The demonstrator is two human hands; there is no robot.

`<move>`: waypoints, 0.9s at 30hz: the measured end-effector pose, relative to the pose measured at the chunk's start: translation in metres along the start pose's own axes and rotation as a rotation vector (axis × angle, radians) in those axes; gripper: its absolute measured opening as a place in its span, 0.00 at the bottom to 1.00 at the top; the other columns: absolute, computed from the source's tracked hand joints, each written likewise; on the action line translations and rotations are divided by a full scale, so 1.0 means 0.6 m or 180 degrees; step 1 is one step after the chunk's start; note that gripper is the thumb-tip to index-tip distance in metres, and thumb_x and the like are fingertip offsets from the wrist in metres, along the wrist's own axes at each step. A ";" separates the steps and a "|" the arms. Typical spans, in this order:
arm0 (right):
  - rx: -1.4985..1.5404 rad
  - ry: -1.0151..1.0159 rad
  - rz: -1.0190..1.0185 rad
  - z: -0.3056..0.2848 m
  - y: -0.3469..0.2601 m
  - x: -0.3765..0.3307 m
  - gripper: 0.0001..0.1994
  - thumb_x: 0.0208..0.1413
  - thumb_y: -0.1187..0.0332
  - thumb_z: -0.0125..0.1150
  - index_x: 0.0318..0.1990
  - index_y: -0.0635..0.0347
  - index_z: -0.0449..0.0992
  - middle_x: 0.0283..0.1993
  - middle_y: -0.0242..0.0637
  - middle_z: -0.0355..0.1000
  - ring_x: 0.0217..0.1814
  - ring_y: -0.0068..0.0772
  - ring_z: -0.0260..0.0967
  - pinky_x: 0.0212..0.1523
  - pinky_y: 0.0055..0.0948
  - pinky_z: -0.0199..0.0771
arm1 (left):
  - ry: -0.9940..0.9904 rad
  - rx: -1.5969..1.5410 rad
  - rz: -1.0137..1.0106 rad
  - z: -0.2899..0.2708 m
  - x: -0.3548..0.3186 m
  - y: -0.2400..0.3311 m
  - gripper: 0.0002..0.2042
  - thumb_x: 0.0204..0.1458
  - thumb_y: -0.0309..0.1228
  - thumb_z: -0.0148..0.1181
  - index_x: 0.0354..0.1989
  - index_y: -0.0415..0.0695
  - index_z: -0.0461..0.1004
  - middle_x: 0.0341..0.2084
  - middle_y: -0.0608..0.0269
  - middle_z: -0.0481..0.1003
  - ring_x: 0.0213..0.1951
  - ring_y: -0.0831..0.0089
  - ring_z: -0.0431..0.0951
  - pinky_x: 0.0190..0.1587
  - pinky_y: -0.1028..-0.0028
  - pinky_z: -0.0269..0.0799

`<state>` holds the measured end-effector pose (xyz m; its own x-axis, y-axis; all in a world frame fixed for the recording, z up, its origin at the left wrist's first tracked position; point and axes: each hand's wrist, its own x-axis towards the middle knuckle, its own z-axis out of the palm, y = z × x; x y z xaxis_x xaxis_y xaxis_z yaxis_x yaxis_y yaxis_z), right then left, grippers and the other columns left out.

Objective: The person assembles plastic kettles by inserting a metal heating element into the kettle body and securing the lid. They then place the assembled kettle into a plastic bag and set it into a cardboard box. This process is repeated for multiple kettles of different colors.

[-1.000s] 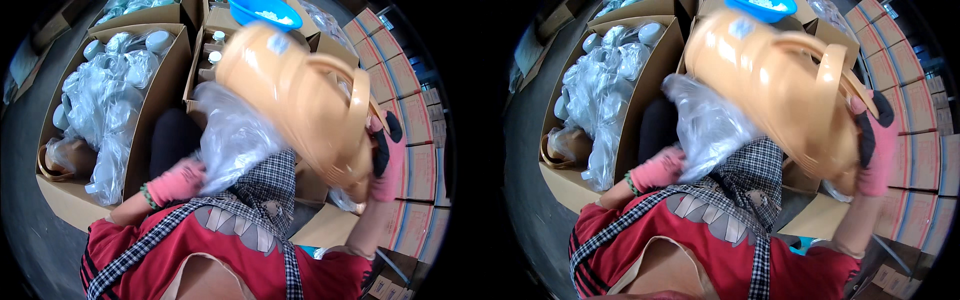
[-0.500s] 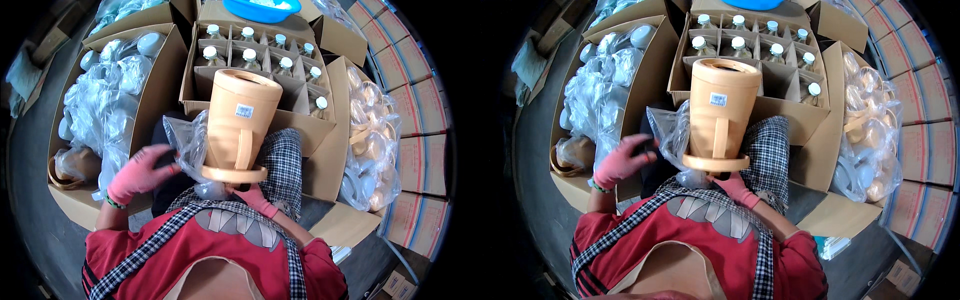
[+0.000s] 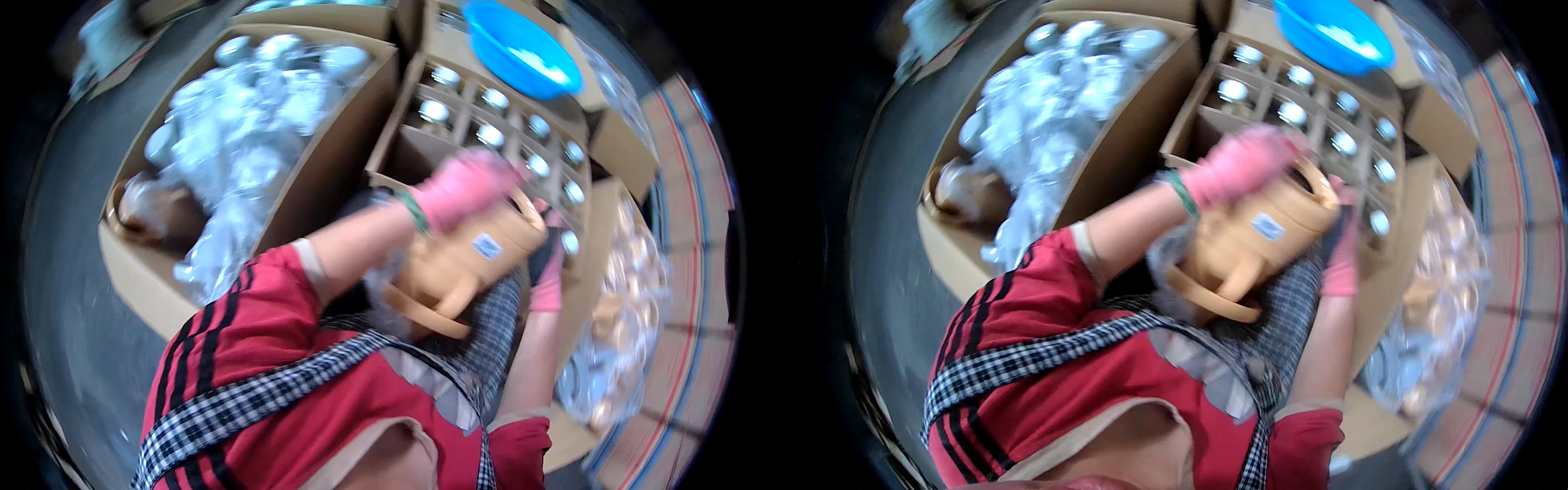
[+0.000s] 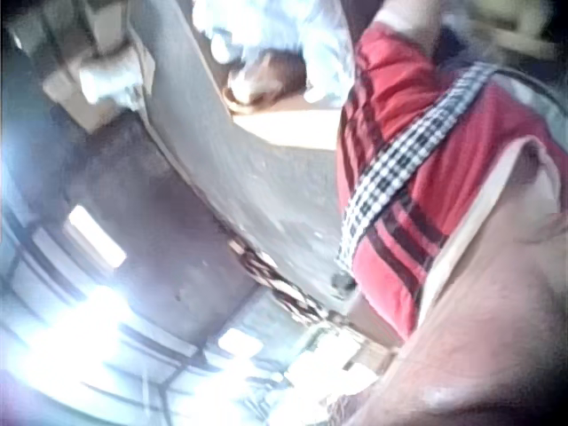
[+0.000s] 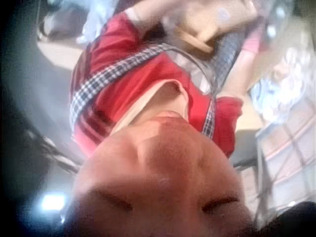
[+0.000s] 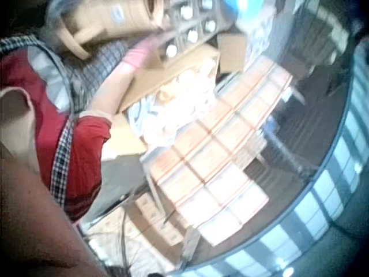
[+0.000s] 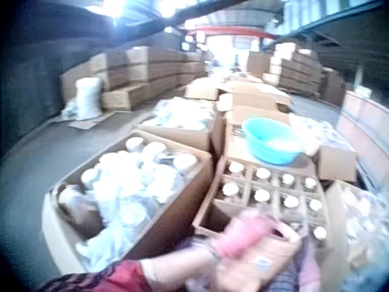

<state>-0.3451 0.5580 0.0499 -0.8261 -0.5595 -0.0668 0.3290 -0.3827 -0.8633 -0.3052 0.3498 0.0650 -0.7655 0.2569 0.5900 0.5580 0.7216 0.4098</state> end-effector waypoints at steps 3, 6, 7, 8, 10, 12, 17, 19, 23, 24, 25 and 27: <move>0.0863 -0.0207 0.0277 -0.099 0.036 0.011 0.22 0.56 0.53 0.35 0.51 0.60 0.58 0.51 0.38 0.59 0.53 0.33 0.55 0.55 0.32 0.53 | -0.0308 0.0263 -0.0334 -0.057 -0.003 0.113 0.13 0.39 0.34 0.53 0.33 0.40 0.67 0.33 0.50 0.69 0.36 0.60 0.71 0.37 0.66 0.67; -0.0367 0.0588 -0.0708 0.013 0.063 -0.010 0.27 0.57 0.51 0.29 0.55 0.64 0.52 0.53 0.40 0.57 0.55 0.35 0.54 0.55 0.32 0.53 | 0.0886 -0.0774 -0.1309 -0.076 -0.008 0.040 0.14 0.41 0.39 0.53 0.29 0.40 0.68 0.31 0.50 0.68 0.35 0.59 0.71 0.36 0.66 0.67; -0.1391 0.1349 -0.0966 0.138 0.053 -0.031 0.28 0.56 0.49 0.29 0.54 0.66 0.53 0.51 0.41 0.61 0.52 0.34 0.58 0.53 0.30 0.57 | 0.1345 -0.1304 -0.2309 -0.092 -0.002 -0.012 0.15 0.43 0.40 0.52 0.29 0.40 0.68 0.30 0.51 0.68 0.35 0.60 0.70 0.35 0.69 0.67; -0.1498 0.1277 -0.0984 0.137 0.056 -0.028 0.28 0.56 0.49 0.30 0.54 0.66 0.53 0.51 0.41 0.60 0.53 0.34 0.58 0.53 0.31 0.57 | 0.1089 -0.0695 -0.1850 -0.097 -0.010 -0.009 0.14 0.41 0.40 0.52 0.29 0.40 0.68 0.31 0.51 0.68 0.37 0.59 0.69 0.37 0.67 0.66; -0.0335 -0.0159 -0.0728 0.094 0.060 -0.003 0.29 0.55 0.48 0.32 0.56 0.63 0.52 0.54 0.41 0.56 0.56 0.35 0.54 0.56 0.33 0.53 | 0.0456 0.0422 -0.0892 -0.071 -0.026 0.020 0.14 0.39 0.38 0.52 0.30 0.40 0.69 0.32 0.53 0.68 0.40 0.59 0.68 0.40 0.62 0.64; -0.0347 0.1302 0.0026 0.034 0.048 0.007 0.28 0.56 0.49 0.32 0.57 0.58 0.50 0.58 0.38 0.52 0.58 0.37 0.51 0.59 0.36 0.47 | 0.0891 0.0583 -0.0228 -0.040 -0.044 0.078 0.13 0.37 0.36 0.52 0.31 0.42 0.69 0.32 0.53 0.67 0.40 0.57 0.66 0.41 0.57 0.62; -0.0663 0.1367 -0.0521 0.119 0.035 0.008 0.26 0.56 0.50 0.33 0.54 0.61 0.54 0.52 0.42 0.58 0.53 0.37 0.57 0.52 0.33 0.59 | 0.0652 -0.0849 -0.1483 -0.060 -0.033 -0.014 0.18 0.43 0.43 0.49 0.33 0.39 0.69 0.39 0.48 0.64 0.47 0.56 0.63 0.46 0.63 0.61; -0.0592 0.1103 -0.0380 0.091 0.033 0.007 0.25 0.56 0.50 0.33 0.52 0.61 0.55 0.50 0.40 0.59 0.50 0.35 0.59 0.50 0.32 0.60 | 0.0177 -0.0407 -0.1153 -0.027 -0.027 -0.005 0.19 0.41 0.43 0.50 0.33 0.38 0.68 0.40 0.47 0.63 0.49 0.53 0.61 0.48 0.58 0.59; 0.0023 -0.0145 -0.0625 0.051 0.036 0.006 0.21 0.56 0.52 0.36 0.49 0.57 0.60 0.47 0.36 0.60 0.49 0.29 0.59 0.49 0.31 0.60 | 0.0572 -0.1259 -0.0884 -0.060 -0.022 0.078 0.19 0.40 0.42 0.51 0.33 0.37 0.68 0.38 0.50 0.63 0.46 0.57 0.62 0.47 0.63 0.58; -0.0323 0.0331 -0.0559 0.086 0.036 -0.002 0.21 0.57 0.52 0.35 0.50 0.57 0.60 0.48 0.36 0.60 0.49 0.29 0.59 0.49 0.31 0.60 | 0.0887 -0.1437 -0.1061 -0.052 -0.022 0.046 0.20 0.41 0.43 0.51 0.33 0.37 0.68 0.38 0.50 0.63 0.46 0.58 0.61 0.47 0.64 0.58; -0.0680 0.0757 -0.0493 0.122 0.034 -0.005 0.21 0.57 0.53 0.35 0.50 0.57 0.60 0.48 0.36 0.60 0.49 0.29 0.59 0.49 0.31 0.60 | 0.1691 -0.0956 -0.1647 -0.017 -0.018 -0.005 0.20 0.42 0.45 0.50 0.34 0.38 0.68 0.38 0.49 0.63 0.46 0.59 0.61 0.48 0.66 0.58; -0.0828 0.1046 -0.0316 0.106 0.024 0.013 0.22 0.57 0.52 0.35 0.51 0.58 0.59 0.49 0.36 0.60 0.50 0.29 0.59 0.50 0.30 0.60 | 0.1854 -0.1494 -0.2431 -0.010 0.011 0.027 0.24 0.42 0.48 0.49 0.39 0.40 0.65 0.42 0.44 0.61 0.48 0.51 0.58 0.52 0.64 0.53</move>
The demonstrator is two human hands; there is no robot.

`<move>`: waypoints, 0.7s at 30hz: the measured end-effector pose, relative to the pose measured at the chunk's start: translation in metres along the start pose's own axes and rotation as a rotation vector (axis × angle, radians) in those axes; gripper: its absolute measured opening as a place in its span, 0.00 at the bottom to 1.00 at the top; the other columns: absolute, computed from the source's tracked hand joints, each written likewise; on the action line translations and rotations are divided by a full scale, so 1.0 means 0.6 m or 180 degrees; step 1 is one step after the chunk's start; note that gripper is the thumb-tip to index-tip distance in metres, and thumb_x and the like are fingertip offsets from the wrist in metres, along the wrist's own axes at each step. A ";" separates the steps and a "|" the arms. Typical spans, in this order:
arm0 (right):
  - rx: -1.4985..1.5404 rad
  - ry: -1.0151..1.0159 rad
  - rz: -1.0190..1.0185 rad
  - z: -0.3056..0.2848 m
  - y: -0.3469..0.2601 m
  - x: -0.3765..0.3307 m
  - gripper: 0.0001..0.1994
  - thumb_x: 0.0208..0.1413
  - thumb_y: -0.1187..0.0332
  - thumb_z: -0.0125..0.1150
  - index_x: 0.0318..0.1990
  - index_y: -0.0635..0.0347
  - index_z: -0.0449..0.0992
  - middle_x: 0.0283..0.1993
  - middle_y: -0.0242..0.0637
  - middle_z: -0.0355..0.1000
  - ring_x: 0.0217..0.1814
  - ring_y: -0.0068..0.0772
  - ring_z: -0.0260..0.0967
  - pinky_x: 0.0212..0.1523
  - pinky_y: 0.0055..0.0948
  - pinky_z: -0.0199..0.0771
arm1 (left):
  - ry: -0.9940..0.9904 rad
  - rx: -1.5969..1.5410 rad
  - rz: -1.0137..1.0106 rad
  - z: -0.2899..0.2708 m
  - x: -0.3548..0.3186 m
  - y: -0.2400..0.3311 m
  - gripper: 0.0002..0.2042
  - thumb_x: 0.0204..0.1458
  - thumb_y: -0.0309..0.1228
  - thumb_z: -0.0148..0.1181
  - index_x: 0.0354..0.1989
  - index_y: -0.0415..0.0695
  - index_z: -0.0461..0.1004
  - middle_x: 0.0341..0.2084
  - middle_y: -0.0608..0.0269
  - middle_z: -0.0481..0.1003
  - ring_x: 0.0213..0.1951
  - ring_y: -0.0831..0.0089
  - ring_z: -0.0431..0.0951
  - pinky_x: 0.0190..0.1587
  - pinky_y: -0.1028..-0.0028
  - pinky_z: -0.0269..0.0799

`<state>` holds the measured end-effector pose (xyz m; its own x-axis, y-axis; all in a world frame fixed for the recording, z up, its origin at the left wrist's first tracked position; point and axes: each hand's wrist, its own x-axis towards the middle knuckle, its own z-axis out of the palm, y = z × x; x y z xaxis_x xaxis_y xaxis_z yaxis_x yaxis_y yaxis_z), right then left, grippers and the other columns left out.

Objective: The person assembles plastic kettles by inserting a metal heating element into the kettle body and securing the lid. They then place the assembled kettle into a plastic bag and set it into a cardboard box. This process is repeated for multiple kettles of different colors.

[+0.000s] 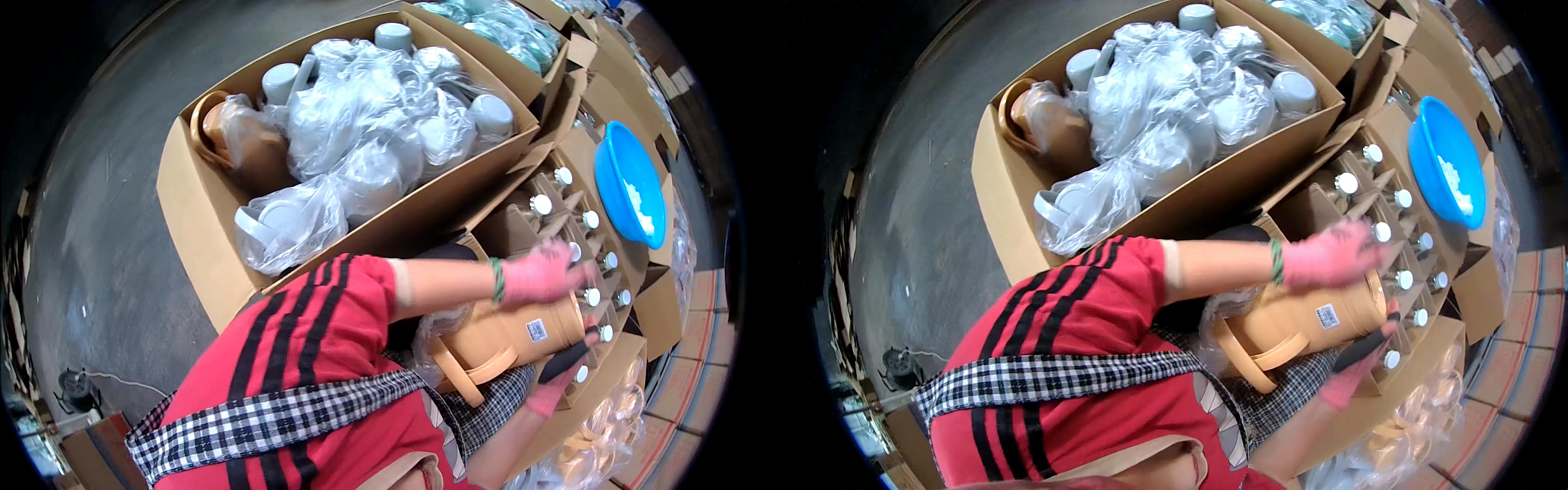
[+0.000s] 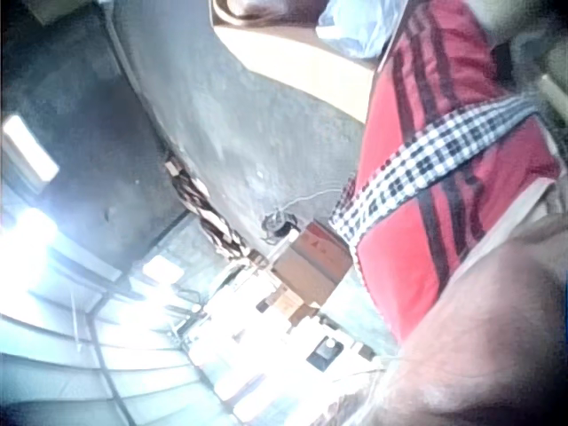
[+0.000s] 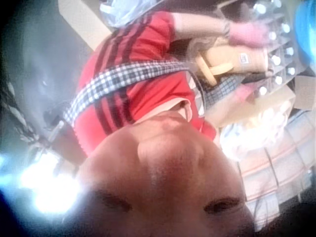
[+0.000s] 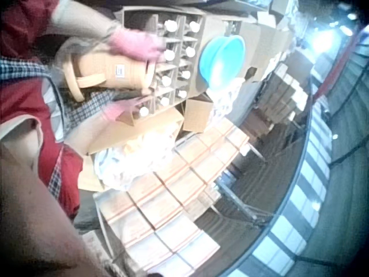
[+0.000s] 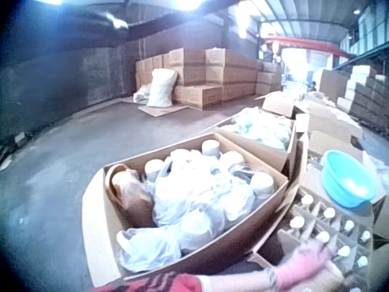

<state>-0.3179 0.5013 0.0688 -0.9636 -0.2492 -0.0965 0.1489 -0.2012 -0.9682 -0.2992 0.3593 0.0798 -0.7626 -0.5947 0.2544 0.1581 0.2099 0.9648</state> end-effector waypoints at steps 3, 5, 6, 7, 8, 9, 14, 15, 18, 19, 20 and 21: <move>-0.0042 -0.0061 0.0297 -0.092 0.029 0.044 0.26 0.55 0.49 0.34 0.51 0.62 0.58 0.50 0.39 0.60 0.50 0.31 0.59 0.50 0.30 0.60 | -0.1306 0.0635 0.1366 -0.037 -0.047 0.047 0.28 0.40 0.50 0.53 0.43 0.40 0.64 0.42 0.41 0.60 0.47 0.51 0.60 0.52 0.64 0.55; -0.0388 0.0181 0.0153 -0.066 0.032 0.041 0.29 0.55 0.46 0.31 0.51 0.64 0.58 0.49 0.40 0.61 0.50 0.31 0.59 0.50 0.31 0.59 | -0.0956 0.0842 0.0738 -0.055 0.021 0.009 0.28 0.42 0.48 0.51 0.47 0.39 0.61 0.44 0.39 0.59 0.47 0.48 0.60 0.52 0.63 0.56; -0.0361 0.0261 0.0112 -0.054 0.042 0.042 0.30 0.56 0.45 0.29 0.52 0.64 0.57 0.49 0.40 0.61 0.50 0.31 0.59 0.51 0.31 0.59 | -0.0475 0.0932 0.0118 -0.042 0.038 -0.022 0.29 0.42 0.48 0.51 0.48 0.39 0.60 0.45 0.38 0.59 0.48 0.48 0.60 0.52 0.63 0.56; -0.0436 0.0300 0.0003 -0.040 0.045 0.040 0.30 0.55 0.45 0.28 0.53 0.64 0.56 0.50 0.40 0.60 0.50 0.32 0.59 0.51 0.32 0.58 | -0.1031 0.0694 -0.0237 -0.040 0.038 -0.017 0.29 0.43 0.47 0.50 0.50 0.39 0.59 0.46 0.37 0.57 0.49 0.47 0.59 0.52 0.62 0.55; -0.0521 0.0397 -0.0128 -0.039 0.041 0.043 0.31 0.55 0.44 0.27 0.54 0.64 0.55 0.51 0.40 0.60 0.51 0.32 0.58 0.52 0.32 0.57 | -0.1648 0.0444 -0.0564 -0.041 0.028 -0.005 0.29 0.44 0.46 0.50 0.51 0.38 0.58 0.48 0.37 0.56 0.49 0.46 0.58 0.52 0.61 0.55; 0.0169 -0.0026 -0.0005 -0.073 0.043 0.059 0.31 0.55 0.44 0.27 0.54 0.63 0.54 0.52 0.40 0.58 0.52 0.34 0.57 0.53 0.32 0.56 | -0.1601 0.0954 0.0319 -0.028 -0.008 0.008 0.32 0.40 0.49 0.53 0.51 0.39 0.58 0.50 0.37 0.54 0.51 0.42 0.55 0.52 0.57 0.53; 0.1976 -0.0498 -0.0752 0.018 -0.096 -0.052 0.33 0.53 0.44 0.35 0.58 0.62 0.48 0.58 0.44 0.51 0.59 0.40 0.49 0.59 0.37 0.49 | -0.1288 0.1227 0.3371 -0.123 -0.044 0.110 0.29 0.29 0.40 0.61 0.48 0.54 0.66 0.50 0.47 0.61 0.48 0.45 0.59 0.49 0.51 0.54; 0.1499 -0.0333 -0.1152 0.039 -0.108 -0.070 0.35 0.51 0.43 0.40 0.58 0.62 0.47 0.59 0.44 0.50 0.59 0.40 0.49 0.59 0.39 0.50 | -0.0706 0.1453 0.3733 -0.126 -0.040 0.093 0.29 0.22 0.37 0.62 0.43 0.56 0.70 0.45 0.62 0.65 0.47 0.51 0.61 0.47 0.56 0.57; -0.0711 0.0171 -0.2181 0.060 -0.096 -0.109 0.42 0.43 0.38 0.46 0.59 0.57 0.43 0.59 0.47 0.48 0.58 0.44 0.51 0.57 0.38 0.52 | -0.1104 0.0780 0.2817 -0.158 -0.037 0.107 0.26 0.23 0.31 0.65 0.38 0.42 0.68 0.36 0.62 0.68 0.40 0.68 0.68 0.44 0.66 0.62; -0.1499 0.0353 -0.2567 0.066 -0.088 -0.119 0.44 0.41 0.37 0.48 0.60 0.56 0.41 0.59 0.48 0.46 0.58 0.46 0.51 0.57 0.39 0.52 | -0.1198 -0.0202 0.1851 -0.153 -0.050 0.105 0.26 0.24 0.31 0.66 0.38 0.40 0.67 0.35 0.62 0.69 0.39 0.70 0.68 0.43 0.69 0.63; -0.2730 0.0471 -0.3365 0.055 -0.075 -0.126 0.47 0.38 0.39 0.54 0.60 0.56 0.38 0.59 0.52 0.44 0.59 0.50 0.49 0.56 0.42 0.52 | -0.1283 -0.1147 0.0799 -0.150 -0.068 0.102 0.26 0.26 0.30 0.68 0.38 0.39 0.66 0.35 0.61 0.69 0.38 0.73 0.69 0.42 0.72 0.64; -0.3817 0.0860 -0.4286 0.047 -0.067 -0.129 0.51 0.35 0.41 0.59 0.59 0.57 0.34 0.59 0.55 0.42 0.59 0.54 0.47 0.56 0.45 0.52 | -0.1402 -0.1117 0.0095 -0.153 -0.078 0.109 0.27 0.27 0.31 0.70 0.39 0.38 0.65 0.34 0.62 0.69 0.38 0.77 0.68 0.40 0.77 0.64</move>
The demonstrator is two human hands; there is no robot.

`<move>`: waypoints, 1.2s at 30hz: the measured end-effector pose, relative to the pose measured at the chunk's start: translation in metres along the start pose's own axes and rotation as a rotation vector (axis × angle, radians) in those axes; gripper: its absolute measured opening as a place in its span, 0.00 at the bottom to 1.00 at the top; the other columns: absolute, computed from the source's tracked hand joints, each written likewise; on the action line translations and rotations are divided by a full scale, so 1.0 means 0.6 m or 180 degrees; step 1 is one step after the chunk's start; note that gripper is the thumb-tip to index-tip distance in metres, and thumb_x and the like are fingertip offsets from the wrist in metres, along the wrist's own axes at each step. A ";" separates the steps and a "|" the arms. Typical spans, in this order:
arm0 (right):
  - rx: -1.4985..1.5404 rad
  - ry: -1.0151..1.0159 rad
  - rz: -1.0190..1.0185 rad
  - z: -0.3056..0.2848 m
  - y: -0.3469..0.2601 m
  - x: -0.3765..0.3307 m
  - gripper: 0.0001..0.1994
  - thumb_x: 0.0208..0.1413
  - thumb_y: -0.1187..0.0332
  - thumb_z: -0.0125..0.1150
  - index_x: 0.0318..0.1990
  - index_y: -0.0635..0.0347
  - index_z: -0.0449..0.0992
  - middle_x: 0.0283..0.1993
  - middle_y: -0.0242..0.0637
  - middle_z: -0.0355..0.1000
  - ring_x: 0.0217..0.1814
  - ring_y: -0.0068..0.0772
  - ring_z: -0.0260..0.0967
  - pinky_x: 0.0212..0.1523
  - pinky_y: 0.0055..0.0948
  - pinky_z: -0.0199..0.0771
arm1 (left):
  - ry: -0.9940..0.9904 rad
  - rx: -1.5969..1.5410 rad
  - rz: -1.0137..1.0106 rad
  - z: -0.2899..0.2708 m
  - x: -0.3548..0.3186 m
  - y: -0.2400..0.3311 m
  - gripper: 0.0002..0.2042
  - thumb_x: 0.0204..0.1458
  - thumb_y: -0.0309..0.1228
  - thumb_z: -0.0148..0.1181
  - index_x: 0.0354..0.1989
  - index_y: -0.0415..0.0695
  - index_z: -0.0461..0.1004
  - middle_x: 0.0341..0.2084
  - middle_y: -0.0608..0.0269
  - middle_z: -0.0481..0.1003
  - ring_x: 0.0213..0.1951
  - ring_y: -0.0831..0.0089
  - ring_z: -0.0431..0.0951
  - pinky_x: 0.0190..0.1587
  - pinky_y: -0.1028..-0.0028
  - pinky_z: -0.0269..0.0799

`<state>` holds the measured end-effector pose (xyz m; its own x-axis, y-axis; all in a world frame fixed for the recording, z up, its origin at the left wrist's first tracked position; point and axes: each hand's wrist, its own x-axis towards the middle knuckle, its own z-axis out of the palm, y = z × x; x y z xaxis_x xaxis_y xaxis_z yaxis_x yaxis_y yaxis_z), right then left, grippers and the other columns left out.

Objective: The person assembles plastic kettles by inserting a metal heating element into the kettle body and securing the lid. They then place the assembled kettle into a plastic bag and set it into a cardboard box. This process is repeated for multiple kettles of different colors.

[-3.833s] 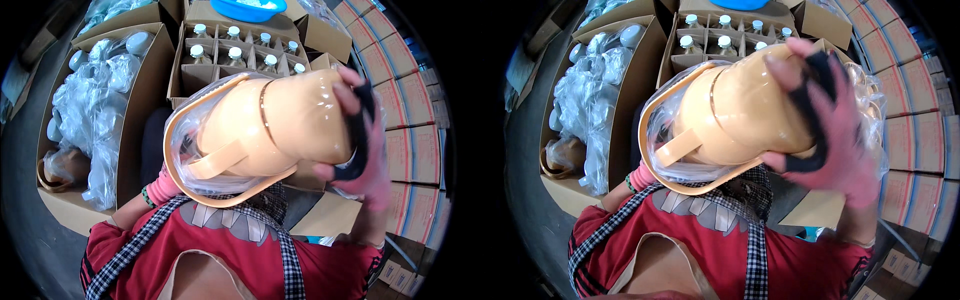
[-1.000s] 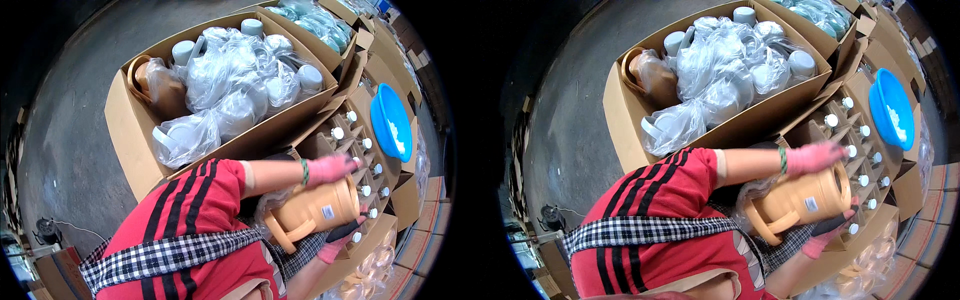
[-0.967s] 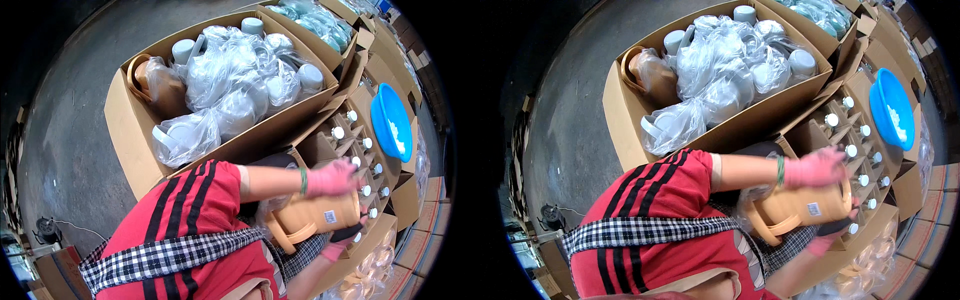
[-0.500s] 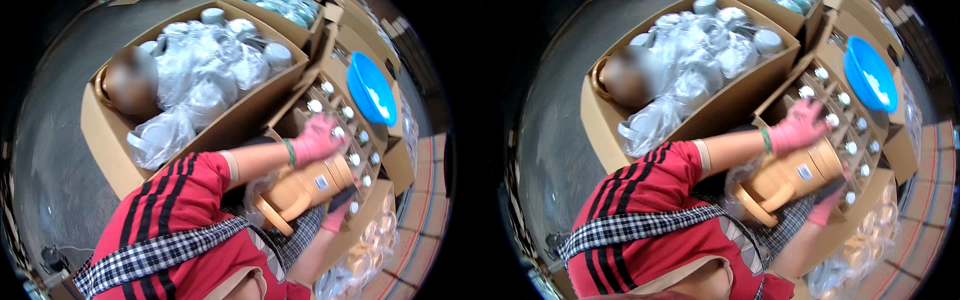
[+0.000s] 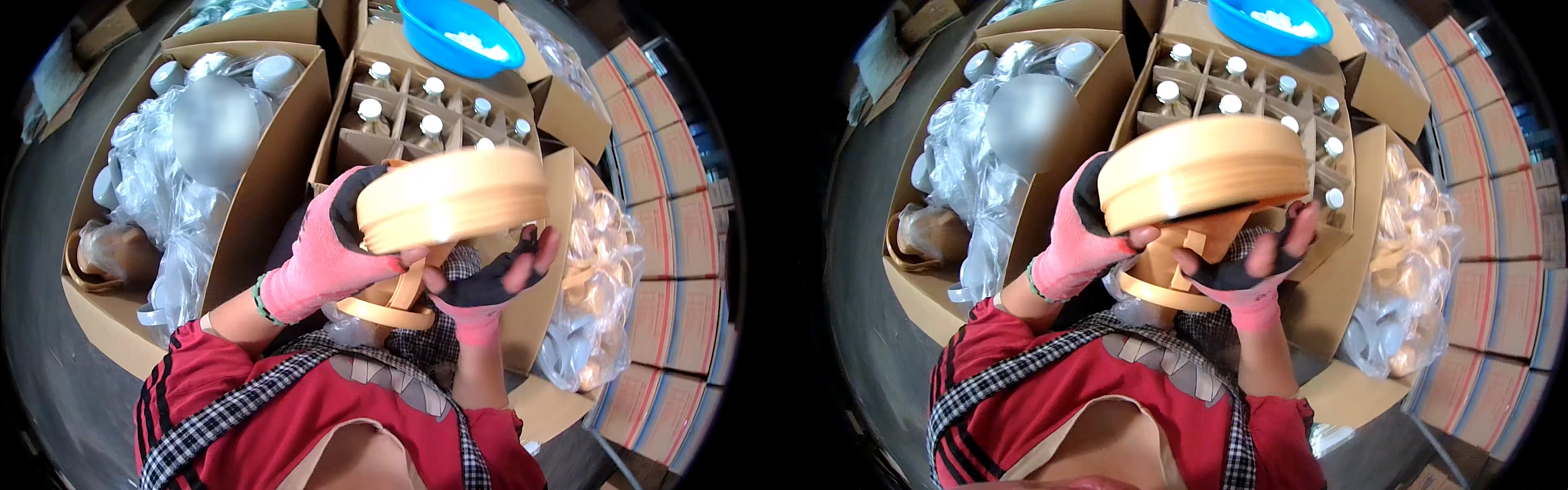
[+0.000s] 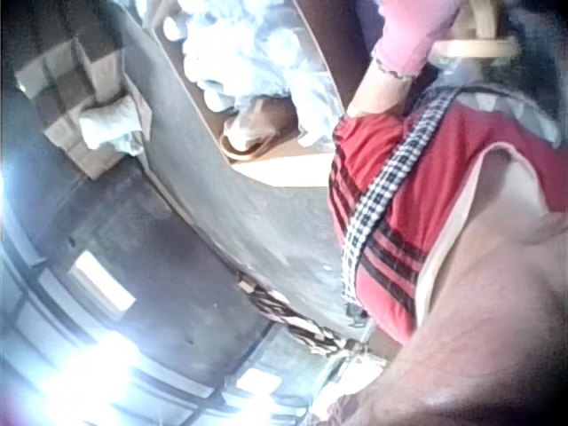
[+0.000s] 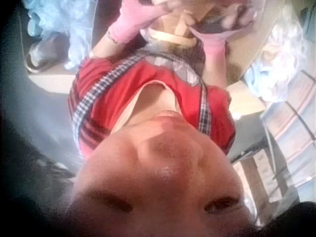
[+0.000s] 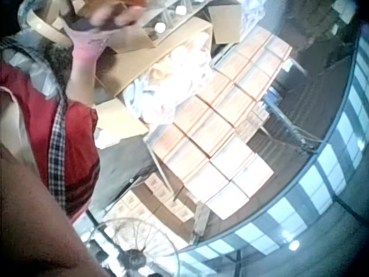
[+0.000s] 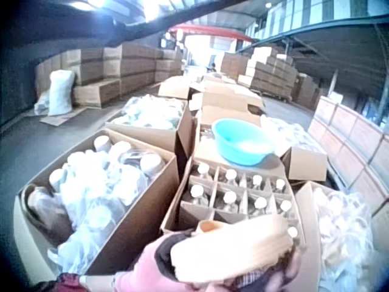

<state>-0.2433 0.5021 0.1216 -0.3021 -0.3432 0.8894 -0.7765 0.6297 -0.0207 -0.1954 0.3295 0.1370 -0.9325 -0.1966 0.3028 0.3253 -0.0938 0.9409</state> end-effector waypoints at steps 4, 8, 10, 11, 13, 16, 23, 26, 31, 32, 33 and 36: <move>0.0243 -0.0725 0.0339 0.000 -0.006 -0.006 0.45 0.36 0.46 0.60 0.58 0.60 0.44 0.56 0.60 0.44 0.56 0.60 0.47 0.52 0.48 0.55 | 0.0139 -0.0506 -0.0133 0.031 -0.032 -0.021 0.34 0.23 0.36 0.73 0.41 0.35 0.63 0.35 0.62 0.68 0.39 0.79 0.67 0.42 0.77 0.64; 0.3956 -0.1474 0.4224 -0.008 -0.011 0.016 0.26 0.49 0.55 0.53 0.50 0.66 0.59 0.36 0.43 0.66 0.39 0.37 0.65 0.44 0.32 0.63 | 0.0655 0.0311 0.0347 0.033 -0.025 -0.046 0.41 0.20 0.39 0.74 0.45 0.35 0.59 0.38 0.59 0.67 0.41 0.72 0.69 0.44 0.73 0.65; 0.4547 -0.0940 0.4490 0.003 -0.014 0.010 0.23 0.52 0.54 0.48 0.48 0.65 0.61 0.33 0.38 0.68 0.37 0.31 0.65 0.42 0.27 0.64 | 0.0623 0.0788 0.0841 0.032 -0.020 -0.055 0.40 0.21 0.42 0.73 0.44 0.35 0.60 0.38 0.56 0.67 0.40 0.68 0.69 0.45 0.71 0.65; 0.4256 -0.0347 0.4147 0.017 -0.014 0.002 0.24 0.52 0.52 0.46 0.46 0.64 0.62 0.33 0.37 0.68 0.37 0.28 0.66 0.41 0.26 0.65 | 0.0562 0.1180 0.1131 0.028 -0.021 -0.062 0.40 0.21 0.43 0.73 0.44 0.35 0.61 0.38 0.55 0.67 0.40 0.66 0.70 0.45 0.71 0.65; 0.4824 -0.0241 0.4141 0.024 0.000 -0.002 0.27 0.51 0.45 0.41 0.45 0.63 0.62 0.32 0.38 0.69 0.32 0.26 0.67 0.34 0.24 0.67 | 0.0215 0.1453 0.1537 0.035 -0.016 -0.064 0.41 0.19 0.44 0.73 0.43 0.33 0.61 0.38 0.53 0.68 0.41 0.64 0.70 0.46 0.70 0.64; 0.6096 -0.2291 0.4034 0.015 0.073 0.009 0.35 0.47 0.36 0.34 0.44 0.63 0.63 0.28 0.43 0.69 0.20 0.31 0.68 0.20 0.24 0.69 | 0.0921 0.0718 0.1143 0.027 0.000 -0.057 0.38 0.21 0.41 0.74 0.42 0.33 0.62 0.37 0.56 0.69 0.38 0.68 0.71 0.43 0.71 0.65; -0.0636 -0.1801 0.3504 0.063 0.467 -0.200 0.20 0.48 0.54 0.49 0.34 0.66 0.70 0.29 0.50 0.68 0.35 0.47 0.68 0.40 0.38 0.65 | 0.1114 -0.2408 -0.0426 -0.092 0.148 -0.241 0.25 0.52 0.47 0.44 0.53 0.44 0.55 0.50 0.61 0.59 0.51 0.67 0.61 0.53 0.65 0.59; -0.1690 -0.2624 0.2715 0.094 0.492 -0.259 0.26 0.45 0.51 0.52 0.46 0.62 0.64 0.40 0.50 0.67 0.46 0.47 0.64 0.46 0.38 0.63 | 0.1494 -0.2514 -0.0607 -0.087 0.123 -0.283 0.24 0.51 0.47 0.44 0.54 0.48 0.55 0.52 0.63 0.59 0.53 0.65 0.59 0.55 0.62 0.54; -0.1235 -0.3873 0.3350 0.105 0.540 -0.253 0.42 0.34 0.49 0.62 0.56 0.60 0.52 0.48 0.50 0.63 0.51 0.45 0.61 0.50 0.36 0.62 | 0.1438 -0.2768 -0.0747 -0.089 0.148 -0.293 0.23 0.51 0.45 0.44 0.54 0.48 0.55 0.51 0.63 0.59 0.53 0.66 0.59 0.56 0.62 0.54; -0.1414 -0.3817 0.3385 0.109 0.531 -0.249 0.42 0.32 0.49 0.64 0.55 0.62 0.54 0.49 0.49 0.62 0.51 0.44 0.61 0.51 0.36 0.62 | 0.1413 -0.2753 -0.0756 -0.089 0.148 -0.294 0.23 0.51 0.45 0.44 0.54 0.48 0.55 0.51 0.63 0.60 0.53 0.66 0.59 0.55 0.62 0.54; -0.1367 -0.3729 0.3353 0.111 0.528 -0.253 0.42 0.32 0.50 0.64 0.54 0.62 0.54 0.49 0.49 0.62 0.51 0.44 0.61 0.51 0.36 0.62 | 0.1387 -0.2740 -0.0767 -0.089 0.147 -0.292 0.23 0.52 0.44 0.44 0.54 0.48 0.56 0.51 0.63 0.60 0.53 0.66 0.59 0.55 0.62 0.54; -0.1289 -0.3445 0.3330 0.116 0.512 -0.257 0.37 0.32 0.50 0.64 0.50 0.62 0.60 0.49 0.46 0.64 0.50 0.42 0.62 0.49 0.35 0.63 | 0.1495 -0.2921 -0.0906 -0.093 0.152 -0.297 0.21 0.52 0.43 0.43 0.52 0.47 0.57 0.50 0.62 0.61 0.53 0.66 0.59 0.55 0.62 0.55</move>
<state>-0.4740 0.6998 -0.0536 -0.9719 0.1439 -0.1860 0.1678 0.9786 -0.1195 -0.3298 0.2736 -0.0112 -0.9027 -0.3894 -0.1827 0.2810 -0.8555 0.4349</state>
